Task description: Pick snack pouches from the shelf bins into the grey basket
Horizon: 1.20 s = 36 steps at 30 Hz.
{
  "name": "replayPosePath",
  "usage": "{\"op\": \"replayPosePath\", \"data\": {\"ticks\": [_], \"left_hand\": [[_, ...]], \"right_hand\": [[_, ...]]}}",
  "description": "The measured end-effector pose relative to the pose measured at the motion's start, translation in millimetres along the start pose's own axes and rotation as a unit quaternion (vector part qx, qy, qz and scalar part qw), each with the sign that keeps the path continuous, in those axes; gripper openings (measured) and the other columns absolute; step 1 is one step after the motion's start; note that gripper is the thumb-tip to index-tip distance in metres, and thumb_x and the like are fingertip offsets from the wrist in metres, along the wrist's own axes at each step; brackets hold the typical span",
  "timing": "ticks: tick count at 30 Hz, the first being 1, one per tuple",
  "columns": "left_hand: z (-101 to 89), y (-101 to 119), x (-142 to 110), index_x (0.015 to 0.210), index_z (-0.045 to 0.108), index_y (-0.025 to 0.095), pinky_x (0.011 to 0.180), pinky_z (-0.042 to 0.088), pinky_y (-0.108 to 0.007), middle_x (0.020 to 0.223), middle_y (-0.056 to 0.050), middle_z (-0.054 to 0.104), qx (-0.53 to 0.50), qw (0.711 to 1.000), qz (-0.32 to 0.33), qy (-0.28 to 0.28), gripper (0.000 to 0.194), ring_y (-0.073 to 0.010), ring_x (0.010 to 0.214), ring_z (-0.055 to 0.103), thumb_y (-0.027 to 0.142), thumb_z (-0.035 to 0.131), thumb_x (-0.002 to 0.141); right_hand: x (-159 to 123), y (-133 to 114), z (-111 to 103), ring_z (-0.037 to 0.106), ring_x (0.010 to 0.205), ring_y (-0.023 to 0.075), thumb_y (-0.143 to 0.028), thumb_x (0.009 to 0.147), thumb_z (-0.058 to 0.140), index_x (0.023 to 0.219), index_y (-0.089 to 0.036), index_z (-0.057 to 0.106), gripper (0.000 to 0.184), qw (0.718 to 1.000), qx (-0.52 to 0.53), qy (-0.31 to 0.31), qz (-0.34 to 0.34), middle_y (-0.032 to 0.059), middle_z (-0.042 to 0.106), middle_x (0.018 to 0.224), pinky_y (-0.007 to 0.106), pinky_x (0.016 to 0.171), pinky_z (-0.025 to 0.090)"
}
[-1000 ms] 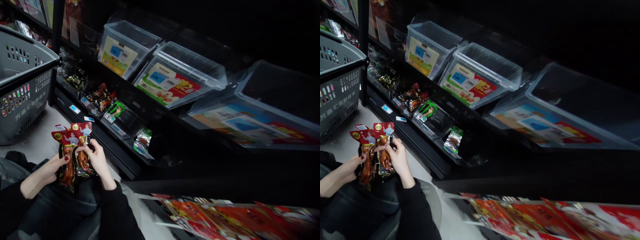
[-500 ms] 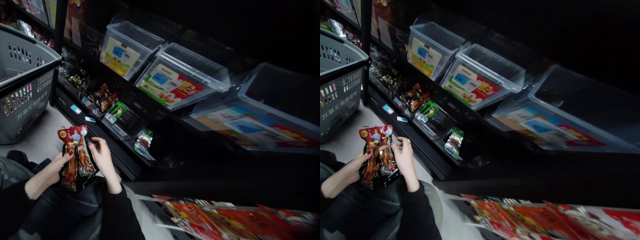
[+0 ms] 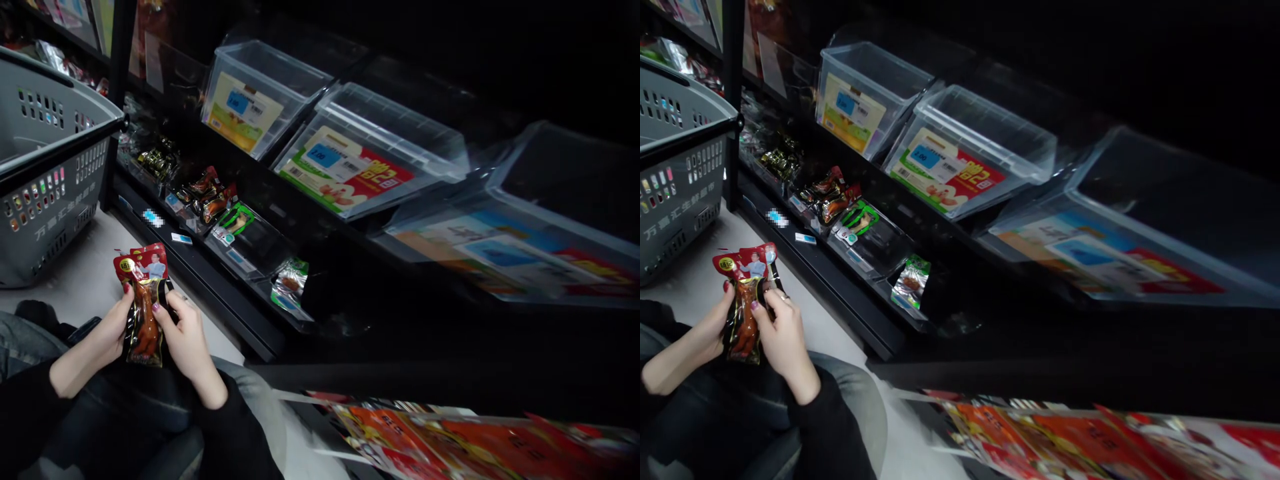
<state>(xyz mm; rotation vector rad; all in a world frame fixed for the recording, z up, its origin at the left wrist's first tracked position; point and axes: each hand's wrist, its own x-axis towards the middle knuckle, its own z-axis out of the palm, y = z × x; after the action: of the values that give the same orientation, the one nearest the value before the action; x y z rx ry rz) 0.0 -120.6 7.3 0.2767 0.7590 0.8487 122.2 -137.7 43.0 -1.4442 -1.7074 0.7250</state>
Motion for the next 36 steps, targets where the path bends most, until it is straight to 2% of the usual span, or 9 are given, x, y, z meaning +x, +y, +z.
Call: {"op": "replayPosePath", "data": {"ticks": [5, 9, 14, 18, 22, 24, 28, 32, 36], "left_hand": [[2.2, 3, 0, 0.116, 0.053, 0.015, 0.082, 0.049, -0.033, 0.099, -0.01, 0.069, -0.042, 0.999, -0.026, 0.004, 0.056, -0.0235, 0.091, 0.063, 0.054, 0.042, 0.077], [0.2, 5, 1, 0.108, 0.057, 0.013, 0.068, 0.054, -0.028, 0.077, -0.006, 0.072, -0.025, 0.999, 0.014, 0.038, 0.031, -0.0192, 0.071, 0.067, 0.024, 0.055, 0.079], [-3.0, 13, 3, 0.122, 0.048, 0.019, 0.07, 0.054, -0.035, 0.078, -0.005, 0.07, -0.072, 0.994, 0.056, -0.055, 0.04, -0.0167, 0.067, 0.066, 0.019, 0.048, 0.082], [-1.3, 14, 0, 0.125, 0.045, 0.019, 0.074, 0.053, -0.038, 0.085, -0.007, 0.068, -0.066, 0.992, 0.059, -0.087, 0.041, -0.0118, 0.061, 0.061, 0.02, 0.046, 0.084], [1.0, 11, -5, 0.122, 0.049, 0.02, 0.074, 0.054, -0.036, 0.093, -0.007, 0.064, -0.037, 0.993, 0.045, -0.099, 0.04, -0.0095, 0.06, 0.057, 0.022, 0.049, 0.082], [1.0, 11, -6, 0.121, 0.05, 0.021, 0.073, 0.054, -0.036, 0.094, -0.006, 0.063, -0.03, 0.994, 0.043, -0.099, 0.04, -0.0087, 0.06, 0.056, 0.022, 0.05, 0.082], [0.0, 12, -6, 0.124, 0.047, 0.024, 0.069, 0.055, -0.034, 0.091, -0.006, 0.063, -0.027, 0.994, 0.04, -0.102, 0.043, -0.009, 0.059, 0.055, 0.023, 0.051, 0.081], [0.6, 12, -6, 0.127, 0.042, 0.024, 0.066, 0.054, -0.034, 0.073, -0.004, 0.064, -0.004, 0.993, 0.028, -0.115, 0.047, -0.0108, 0.058, 0.055, 0.02, 0.051, 0.081], [2.1, 8, -8, 0.128, 0.041, 0.019, 0.061, 0.053, -0.033, 0.056, -0.002, 0.061, 0.038, 0.988, 0.018, -0.147, 0.048, -0.0127, 0.054, 0.055, 0.022, 0.05, 0.081]], "right_hand": [[-6, -4, 4, 0.044, 0.063, 0.013, -0.027, 0.084, 0.041, 0.061, -0.02, 0.04, 0.024, 0.997, 0.009, 0.073, -0.016, -0.0015, 0.044, 0.064, 0.025, 0.059, 0.035], [-9, -4, 0, 0.049, 0.067, 0.0151, -0.032, 0.082, 0.042, 0.067, -0.02, 0.049, 0.021, 0.992, 0.058, 0.108, -0.022, 0.0014, 0.051, 0.069, 0.027, 0.063, 0.04], [-2, -3, -16, 0.055, 0.065, 0.0157, -0.044, 0.076, 0.049, 0.088, -0.022, 0.052, 0.025, 0.961, 0.241, 0.118, 0.066, 0.003, 0.058, 0.08, 0.028, 0.059, 0.045], [1, 12, -32, 0.023, 0.023, 0.0017, -0.051, 0.072, 0.053, 0.077, -0.025, 0.044, 0.028, 0.873, 0.471, 0.014, 0.125, -0.0097, 0.043, 0.052, 0.016, 0.027, 0.024], [-1, 26, -40, -0.006, 0.017, -0.0013, -0.053, 0.075, 0.048, 0.069, -0.024, 0.037, 0.031, 0.807, 0.583, -0.025, 0.088, -0.0184, 0.017, 0.034, 0.013, 0.024, 0.006], [-2, 26, -43, -0.007, 0.015, -0.0002, -0.059, 0.075, 0.041, 0.066, -0.024, 0.035, 0.036, 0.828, 0.554, -0.021, 0.084, -0.0189, 0.012, 0.031, 0.014, 0.024, 0.005], [0, 18, -54, 0.013, 0.018, 0.0035, -0.061, 0.077, 0.033, 0.07, -0.024, 0.039, 0.039, 0.944, 0.301, 0.083, 0.106, -0.0139, 0.026, 0.036, 0.019, 0.028, 0.018], [3, 15, -64, 0.036, 0.041, 0.0086, -0.045, 0.079, 0.044, 0.068, -0.022, 0.043, 0.026, 0.974, 0.094, 0.18, 0.097, -0.0063, 0.041, 0.051, 0.023, 0.045, 0.03], [6, 17, -55, 0.038, 0.047, 0.0112, -0.037, 0.082, 0.04, 0.069, -0.021, 0.048, 0.022, 0.979, -0.097, 0.15, 0.097, -0.004, 0.043, 0.052, 0.024, 0.049, 0.029]]}}
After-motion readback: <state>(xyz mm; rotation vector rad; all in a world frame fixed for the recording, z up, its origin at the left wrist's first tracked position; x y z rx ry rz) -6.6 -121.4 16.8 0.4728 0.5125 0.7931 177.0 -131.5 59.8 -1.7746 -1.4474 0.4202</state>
